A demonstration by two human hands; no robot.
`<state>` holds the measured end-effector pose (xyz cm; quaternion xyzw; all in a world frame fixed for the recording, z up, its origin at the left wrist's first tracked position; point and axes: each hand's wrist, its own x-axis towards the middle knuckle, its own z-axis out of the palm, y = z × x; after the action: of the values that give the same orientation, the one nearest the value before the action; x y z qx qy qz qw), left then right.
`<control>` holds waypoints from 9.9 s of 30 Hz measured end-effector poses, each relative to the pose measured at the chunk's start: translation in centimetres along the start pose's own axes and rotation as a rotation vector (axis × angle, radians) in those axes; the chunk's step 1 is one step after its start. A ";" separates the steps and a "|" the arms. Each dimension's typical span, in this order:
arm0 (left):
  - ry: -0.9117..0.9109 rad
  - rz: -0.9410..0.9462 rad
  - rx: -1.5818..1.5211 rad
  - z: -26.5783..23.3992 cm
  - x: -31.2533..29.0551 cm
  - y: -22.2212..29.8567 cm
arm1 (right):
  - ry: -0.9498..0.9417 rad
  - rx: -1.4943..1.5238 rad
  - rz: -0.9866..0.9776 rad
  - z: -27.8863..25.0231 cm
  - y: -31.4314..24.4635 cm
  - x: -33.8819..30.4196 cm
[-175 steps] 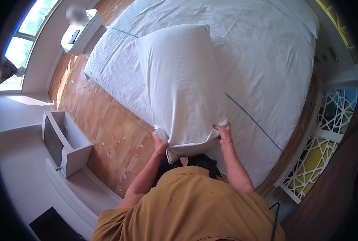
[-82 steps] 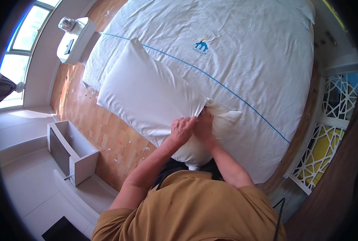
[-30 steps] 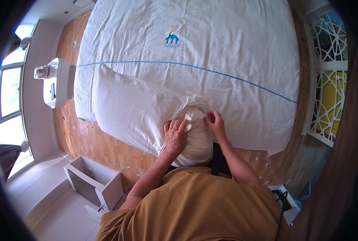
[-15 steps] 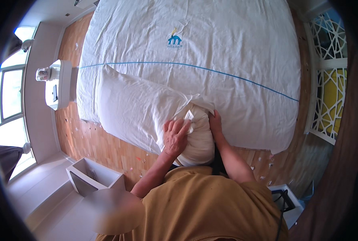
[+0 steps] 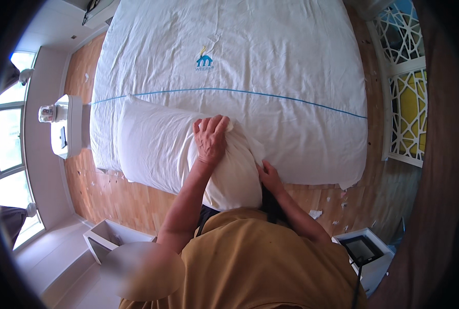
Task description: The person inserts a pillow into a white pillowcase on a bed, aligns the corners, and smooths the fabric. The pillow is then placed at the head of the bed.
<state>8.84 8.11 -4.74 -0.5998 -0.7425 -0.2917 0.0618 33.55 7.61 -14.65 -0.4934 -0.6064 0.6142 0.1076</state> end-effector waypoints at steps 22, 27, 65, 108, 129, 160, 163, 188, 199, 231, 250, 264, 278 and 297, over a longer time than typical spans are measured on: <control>-0.651 0.281 0.059 -0.8 -5.0 5.3 | 0.217 -0.017 -0.144 1.2 -3.9 7.7; -0.522 0.327 0.138 1.6 0.4 0.4 | 0.004 0.391 0.189 -1.4 -2.0 13.2; -1.033 0.443 -0.092 2.2 -5.6 2.8 | 0.257 0.218 0.177 1.6 0.6 1.6; -0.792 -0.074 -0.138 10.4 5.0 3.6 | 0.177 0.467 0.383 -0.7 1.2 5.4; -0.518 0.009 -0.140 0.7 -8.2 6.3 | 0.286 -0.277 -0.457 -1.0 -9.7 2.8; -0.382 -0.360 -0.275 12.7 -8.1 3.5 | 0.086 -0.403 -0.619 -1.0 -11.1 3.0; -0.601 -0.639 -0.407 9.7 -4.7 4.7 | 0.097 -0.356 -0.516 -1.0 -11.4 2.4; -0.508 -0.154 -0.316 11.4 -7.9 6.2 | 0.265 -0.604 -0.601 -3.1 -11.1 5.9; -0.597 -0.069 -0.390 11.0 -8.1 7.1 | 0.182 -1.091 -0.495 -2.1 -8.0 9.3; -0.186 -0.454 -0.424 13.4 -8.4 6.3 | -0.308 -0.230 -0.069 -5.7 -2.3 4.0; 0.037 -0.541 -0.707 13.0 -6.9 6.6 | -0.391 0.195 0.175 -8.7 -3.5 14.6; 0.072 -0.772 -0.843 11.8 -5.6 7.3 | 0.363 -0.263 -0.269 -2.9 0.5 5.7; -0.085 -0.493 -0.606 11.4 -5.7 6.5 | 0.175 -0.147 -0.272 -5.4 0.5 4.9; -0.117 -0.373 -0.511 12.0 -4.8 5.0 | -0.032 -0.234 -0.455 -3.9 -3.0 3.0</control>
<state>17.89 10.67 -14.93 -0.4654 -0.7446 -0.4401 -0.1879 33.54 13.05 -12.67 -0.3434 -0.7704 0.5077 0.1755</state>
